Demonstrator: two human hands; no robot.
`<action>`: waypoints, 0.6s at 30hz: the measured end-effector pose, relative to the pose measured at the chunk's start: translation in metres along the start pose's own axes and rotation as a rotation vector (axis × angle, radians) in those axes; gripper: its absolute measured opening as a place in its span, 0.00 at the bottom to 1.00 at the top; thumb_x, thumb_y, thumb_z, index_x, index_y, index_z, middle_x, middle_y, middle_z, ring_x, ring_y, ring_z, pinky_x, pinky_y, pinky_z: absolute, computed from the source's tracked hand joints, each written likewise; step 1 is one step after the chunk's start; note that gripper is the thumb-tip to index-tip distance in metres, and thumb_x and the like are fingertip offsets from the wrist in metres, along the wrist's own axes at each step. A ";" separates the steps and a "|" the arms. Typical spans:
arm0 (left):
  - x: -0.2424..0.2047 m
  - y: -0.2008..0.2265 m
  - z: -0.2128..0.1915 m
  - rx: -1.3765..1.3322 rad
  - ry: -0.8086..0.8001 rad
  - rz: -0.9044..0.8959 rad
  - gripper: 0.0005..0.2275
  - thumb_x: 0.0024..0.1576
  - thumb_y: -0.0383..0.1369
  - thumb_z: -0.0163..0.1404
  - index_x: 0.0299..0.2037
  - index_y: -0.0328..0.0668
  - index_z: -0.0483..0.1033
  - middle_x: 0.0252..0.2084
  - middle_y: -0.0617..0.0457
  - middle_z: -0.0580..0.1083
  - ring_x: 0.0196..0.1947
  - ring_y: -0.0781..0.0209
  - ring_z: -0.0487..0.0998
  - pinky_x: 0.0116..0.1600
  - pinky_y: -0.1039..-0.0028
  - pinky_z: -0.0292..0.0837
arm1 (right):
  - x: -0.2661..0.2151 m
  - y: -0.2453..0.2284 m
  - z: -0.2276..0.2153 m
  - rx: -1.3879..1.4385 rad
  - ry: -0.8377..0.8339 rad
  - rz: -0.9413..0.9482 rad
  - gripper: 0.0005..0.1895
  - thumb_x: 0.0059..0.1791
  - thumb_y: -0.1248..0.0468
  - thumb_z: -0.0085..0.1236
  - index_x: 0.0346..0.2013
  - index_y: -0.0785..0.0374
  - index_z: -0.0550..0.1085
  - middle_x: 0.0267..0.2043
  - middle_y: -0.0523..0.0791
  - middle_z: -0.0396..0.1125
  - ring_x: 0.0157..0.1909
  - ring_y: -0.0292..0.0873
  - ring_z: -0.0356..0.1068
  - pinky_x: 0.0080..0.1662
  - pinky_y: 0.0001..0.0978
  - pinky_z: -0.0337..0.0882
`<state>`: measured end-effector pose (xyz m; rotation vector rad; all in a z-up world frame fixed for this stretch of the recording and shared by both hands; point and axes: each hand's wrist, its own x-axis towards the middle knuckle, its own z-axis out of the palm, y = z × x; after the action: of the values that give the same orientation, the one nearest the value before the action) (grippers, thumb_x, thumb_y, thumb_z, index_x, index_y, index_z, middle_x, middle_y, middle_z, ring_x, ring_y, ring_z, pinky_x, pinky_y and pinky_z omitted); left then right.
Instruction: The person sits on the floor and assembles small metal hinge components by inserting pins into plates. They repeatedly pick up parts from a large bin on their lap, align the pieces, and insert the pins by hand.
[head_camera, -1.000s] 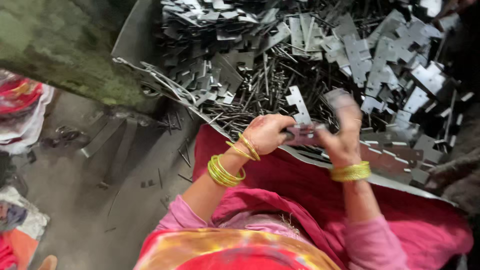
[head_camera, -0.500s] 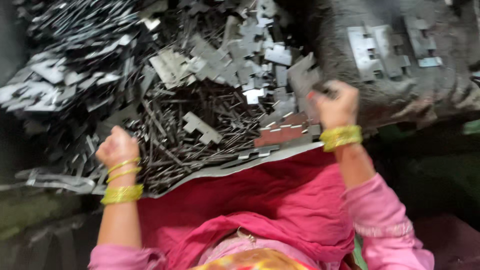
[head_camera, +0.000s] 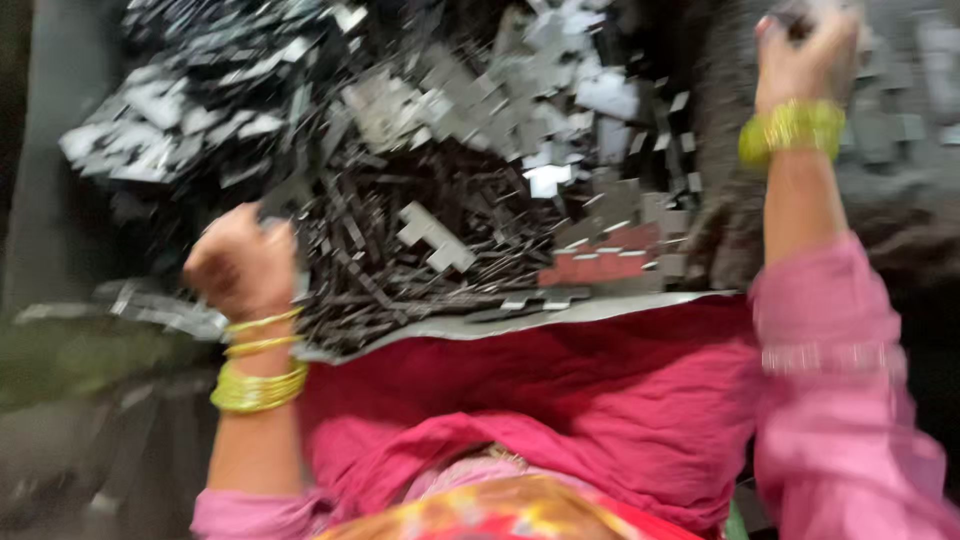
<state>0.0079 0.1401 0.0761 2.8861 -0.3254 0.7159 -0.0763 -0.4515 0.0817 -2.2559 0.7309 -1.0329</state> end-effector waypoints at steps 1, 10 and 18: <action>-0.001 0.022 -0.011 -0.022 0.100 0.088 0.08 0.53 0.33 0.58 0.41 0.45 0.84 0.36 0.47 0.79 0.34 0.46 0.79 0.39 0.58 0.73 | -0.037 -0.035 0.004 0.056 -0.232 0.212 0.16 0.54 0.56 0.63 0.42 0.67 0.75 0.43 0.52 0.71 0.45 0.51 0.70 0.46 0.47 0.69; -0.089 0.144 -0.042 -0.515 0.064 0.718 0.15 0.53 0.29 0.55 0.51 0.38 0.80 0.52 0.48 0.80 0.52 0.58 0.80 0.62 0.64 0.68 | -0.212 -0.146 0.062 1.397 -0.887 0.943 0.13 0.53 0.66 0.51 0.53 0.66 0.70 0.46 0.55 0.75 0.50 0.55 0.75 0.53 0.50 0.76; -0.105 0.082 -0.024 -0.592 0.009 0.137 0.07 0.61 0.29 0.55 0.47 0.44 0.80 0.49 0.54 0.80 0.51 0.57 0.79 0.62 0.63 0.65 | -0.199 -0.090 0.162 -0.388 -0.620 -0.239 0.10 0.49 0.65 0.52 0.32 0.67 0.79 0.46 0.59 0.70 0.49 0.59 0.71 0.47 0.47 0.76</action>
<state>-0.1136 0.0842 0.0544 2.3151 -0.6199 0.5353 -0.0365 -0.2153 -0.0470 -2.8348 0.4175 -0.2410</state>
